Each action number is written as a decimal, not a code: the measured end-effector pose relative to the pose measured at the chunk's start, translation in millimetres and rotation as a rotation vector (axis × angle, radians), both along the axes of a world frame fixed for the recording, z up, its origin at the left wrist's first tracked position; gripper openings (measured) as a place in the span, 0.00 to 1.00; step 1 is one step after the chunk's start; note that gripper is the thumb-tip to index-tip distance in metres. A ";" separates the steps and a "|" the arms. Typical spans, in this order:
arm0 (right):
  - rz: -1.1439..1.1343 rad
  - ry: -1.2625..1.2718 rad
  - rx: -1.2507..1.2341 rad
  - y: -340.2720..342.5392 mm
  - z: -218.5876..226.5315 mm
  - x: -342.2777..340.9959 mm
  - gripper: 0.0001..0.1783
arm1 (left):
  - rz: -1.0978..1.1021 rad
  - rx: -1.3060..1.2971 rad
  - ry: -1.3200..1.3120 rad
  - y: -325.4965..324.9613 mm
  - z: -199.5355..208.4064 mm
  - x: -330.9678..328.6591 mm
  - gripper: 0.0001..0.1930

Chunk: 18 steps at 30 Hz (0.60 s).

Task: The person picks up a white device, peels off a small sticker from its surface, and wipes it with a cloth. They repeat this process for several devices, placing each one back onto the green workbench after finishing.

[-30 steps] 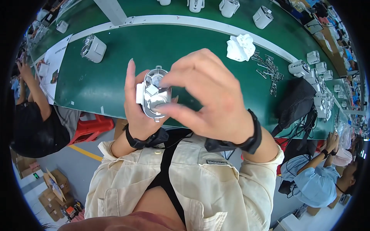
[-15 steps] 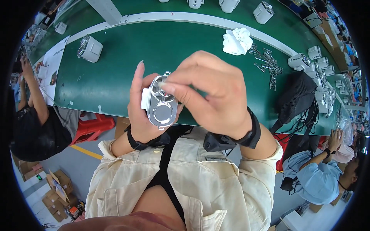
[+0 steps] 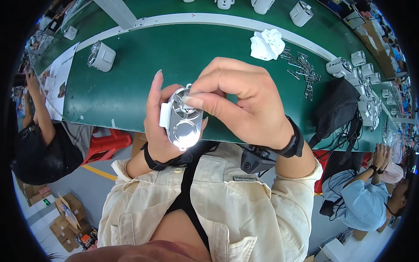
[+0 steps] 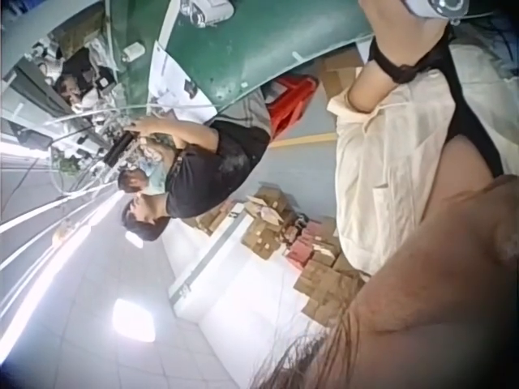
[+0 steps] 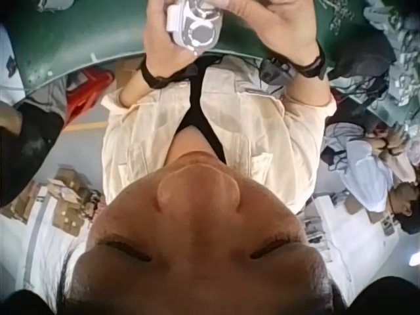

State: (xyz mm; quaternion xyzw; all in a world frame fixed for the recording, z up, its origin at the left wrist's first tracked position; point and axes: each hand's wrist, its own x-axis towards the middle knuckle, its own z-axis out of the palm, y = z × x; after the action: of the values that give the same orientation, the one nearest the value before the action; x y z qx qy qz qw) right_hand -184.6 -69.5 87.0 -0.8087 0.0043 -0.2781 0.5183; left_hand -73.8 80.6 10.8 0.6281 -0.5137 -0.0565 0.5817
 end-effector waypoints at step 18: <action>-0.206 -0.145 -0.891 10.1 5.4 -3.1 0.20 | 0.197 -0.057 -0.273 -5.8 1.3 10.0 0.49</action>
State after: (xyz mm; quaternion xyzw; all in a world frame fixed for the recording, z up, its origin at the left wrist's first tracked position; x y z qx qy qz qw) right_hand -187.7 -59.4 92.4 -0.9265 -0.0715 -0.3586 0.0888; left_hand -63.8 74.7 12.1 0.6604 -0.5252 0.1011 0.5270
